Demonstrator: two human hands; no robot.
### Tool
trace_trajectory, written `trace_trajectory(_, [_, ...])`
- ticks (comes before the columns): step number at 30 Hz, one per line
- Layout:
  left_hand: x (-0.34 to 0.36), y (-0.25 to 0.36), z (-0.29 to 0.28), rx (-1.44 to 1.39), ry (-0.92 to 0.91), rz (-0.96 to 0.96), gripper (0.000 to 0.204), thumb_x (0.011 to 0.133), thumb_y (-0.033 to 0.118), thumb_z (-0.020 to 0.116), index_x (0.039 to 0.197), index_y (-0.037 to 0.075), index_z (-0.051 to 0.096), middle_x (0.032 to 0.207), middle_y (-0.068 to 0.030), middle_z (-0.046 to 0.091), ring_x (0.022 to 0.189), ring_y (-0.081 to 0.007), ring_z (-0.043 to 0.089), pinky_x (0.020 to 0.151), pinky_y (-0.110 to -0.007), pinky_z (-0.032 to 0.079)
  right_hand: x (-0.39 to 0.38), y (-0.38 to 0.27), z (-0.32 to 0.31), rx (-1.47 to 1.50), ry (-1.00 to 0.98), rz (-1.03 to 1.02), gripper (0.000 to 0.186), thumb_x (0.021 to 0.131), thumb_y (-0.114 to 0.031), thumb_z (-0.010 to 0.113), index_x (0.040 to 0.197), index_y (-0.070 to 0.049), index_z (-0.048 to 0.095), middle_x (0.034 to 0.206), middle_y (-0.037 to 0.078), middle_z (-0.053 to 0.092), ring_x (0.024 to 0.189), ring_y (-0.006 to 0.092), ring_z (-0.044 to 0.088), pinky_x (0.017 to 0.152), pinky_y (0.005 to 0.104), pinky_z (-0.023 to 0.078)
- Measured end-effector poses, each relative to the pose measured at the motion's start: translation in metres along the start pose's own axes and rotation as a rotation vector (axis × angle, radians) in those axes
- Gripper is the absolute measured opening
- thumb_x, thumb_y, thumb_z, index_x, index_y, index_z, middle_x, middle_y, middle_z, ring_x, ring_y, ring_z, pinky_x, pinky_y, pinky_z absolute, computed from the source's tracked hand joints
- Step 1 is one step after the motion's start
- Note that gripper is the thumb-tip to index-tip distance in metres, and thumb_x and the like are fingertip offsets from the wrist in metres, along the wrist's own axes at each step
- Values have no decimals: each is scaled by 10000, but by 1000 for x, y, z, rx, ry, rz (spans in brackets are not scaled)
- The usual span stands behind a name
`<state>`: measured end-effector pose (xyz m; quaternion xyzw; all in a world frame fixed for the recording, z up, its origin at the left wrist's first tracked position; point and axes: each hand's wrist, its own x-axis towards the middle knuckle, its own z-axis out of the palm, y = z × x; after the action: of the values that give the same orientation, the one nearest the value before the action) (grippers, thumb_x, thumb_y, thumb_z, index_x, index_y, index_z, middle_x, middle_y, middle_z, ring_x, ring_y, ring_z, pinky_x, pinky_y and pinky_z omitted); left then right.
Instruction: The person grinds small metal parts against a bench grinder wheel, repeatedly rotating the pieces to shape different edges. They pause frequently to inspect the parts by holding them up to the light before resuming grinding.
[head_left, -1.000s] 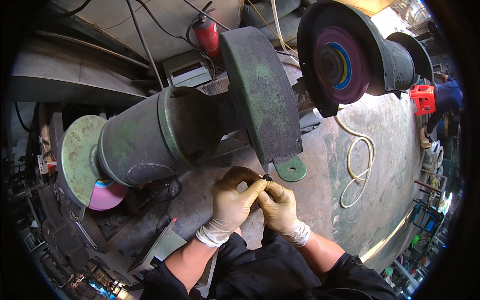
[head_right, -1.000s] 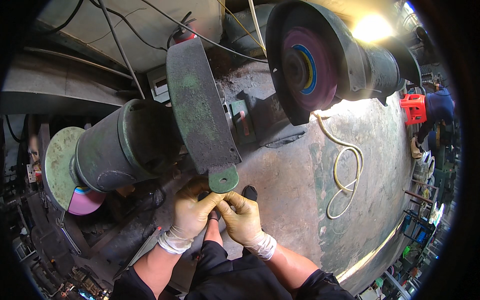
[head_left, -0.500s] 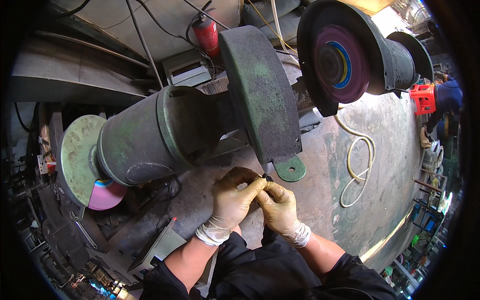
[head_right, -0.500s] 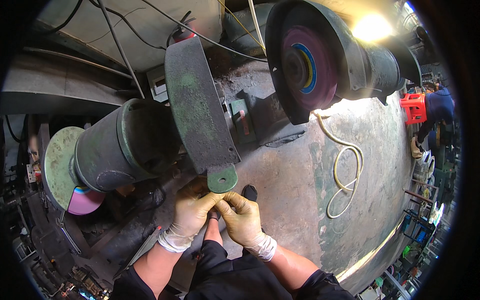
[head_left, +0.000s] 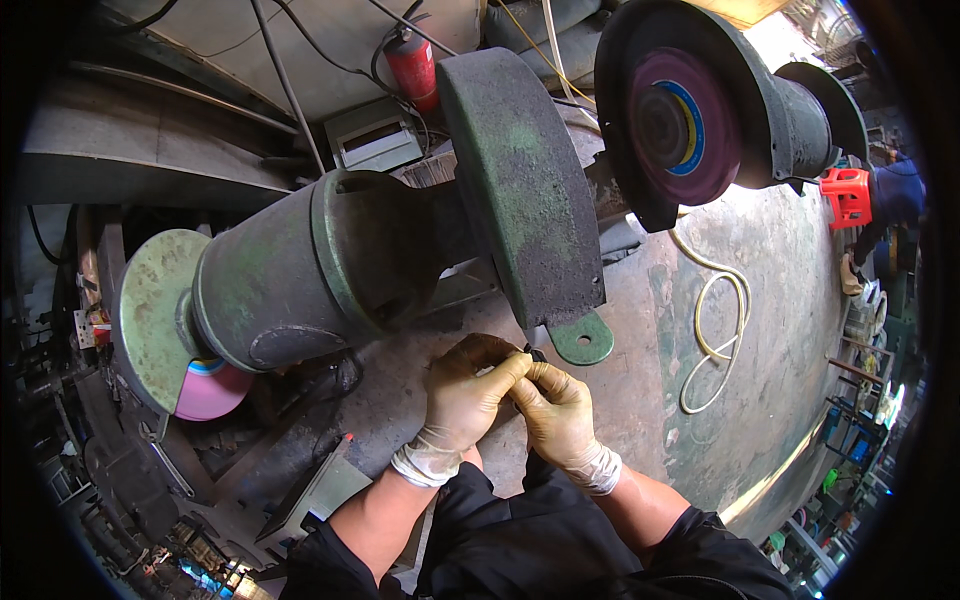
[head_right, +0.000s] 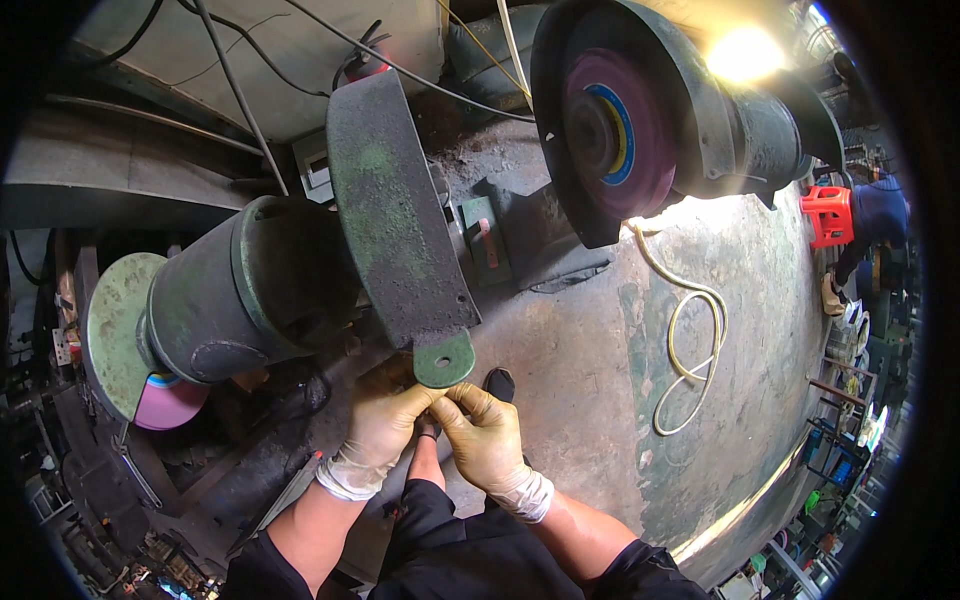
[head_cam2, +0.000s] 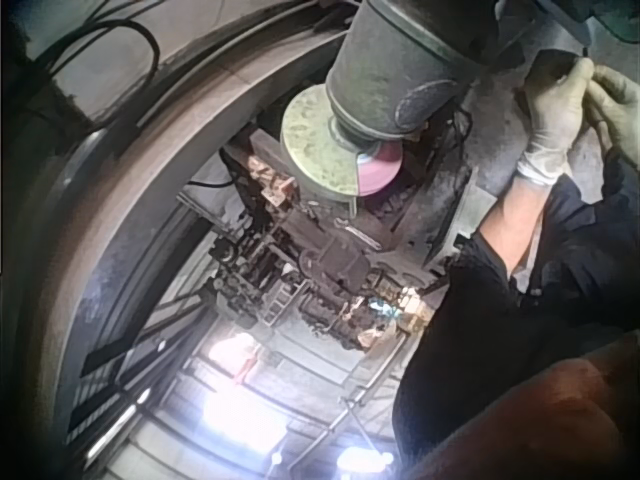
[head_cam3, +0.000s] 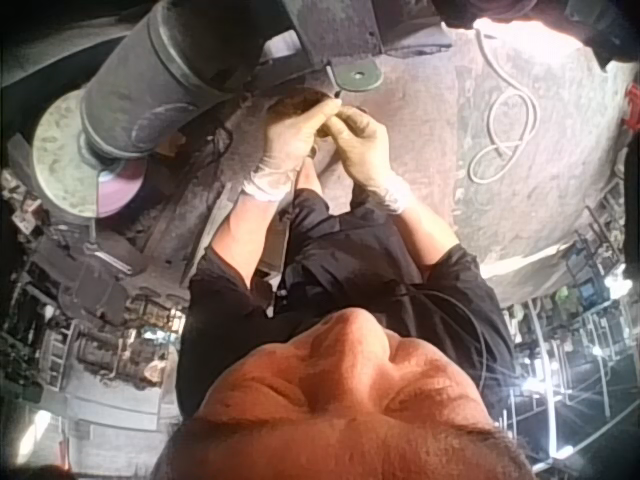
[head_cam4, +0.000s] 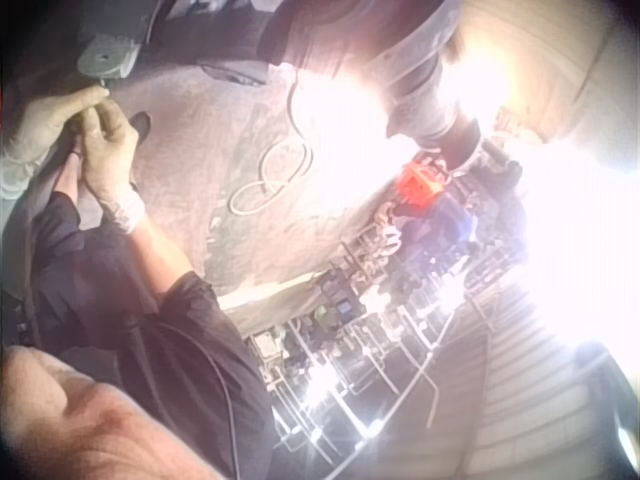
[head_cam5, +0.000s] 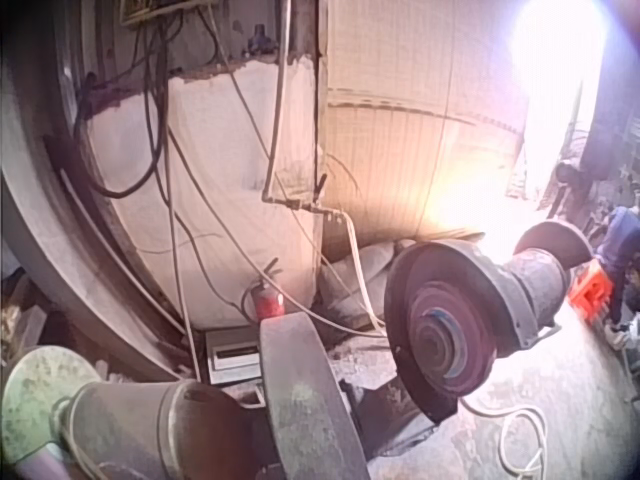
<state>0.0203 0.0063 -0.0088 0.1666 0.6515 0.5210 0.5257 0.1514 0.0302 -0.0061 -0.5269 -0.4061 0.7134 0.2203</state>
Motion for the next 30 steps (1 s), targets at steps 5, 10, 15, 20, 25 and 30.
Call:
trace_trajectory(5, [-4,8,1,68,-53,122,89,840,26,763,897,-11,705,885,-68,718,784,-125,675,713,-265,533,-4,3,-3,-59,17,-119,169,950,-83,689,1073,32,702,900,37,718,779,70,613,695,225,509])
trace_trajectory(10, [-23,25,1,-5,-134,113,119,845,-17,743,949,-7,686,998,-77,683,915,-149,648,834,-279,511,-11,1,-8,-126,2,-300,163,889,-55,753,1027,10,696,895,27,709,756,66,611,654,232,510])
trace_trajectory(15, [-21,20,-3,27,-232,119,169,899,22,721,1058,-25,691,1084,-94,675,996,-168,641,895,-291,502,-15,-6,-12,51,-32,-91,139,883,-36,758,994,9,687,898,29,705,769,82,618,691,235,515])
trace_trajectory(20, [-25,11,-5,-70,-230,25,182,927,34,695,1100,-23,692,1070,-93,674,999,-177,646,885,-293,517,-12,-7,-14,117,-92,-63,180,906,-53,738,1046,48,689,927,58,717,847,105,657,740,256,532])
trace_trajectory(25, [-17,10,-5,53,-182,165,167,903,19,715,1069,4,725,1037,-89,676,977,-181,651,857,-298,531,-4,-3,-15,-96,-122,-157,192,934,-52,699,1098,48,687,929,65,718,824,110,661,726,254,534])
trace_trajectory(30, [-11,12,-2,180,-100,298,154,851,5,755,1005,16,747,1000,-86,684,922,-179,657,811,-293,539,1,-6,-10,-65,-139,-122,169,953,-59,674,1087,45,682,891,51,697,787,92,631,697,246,520])
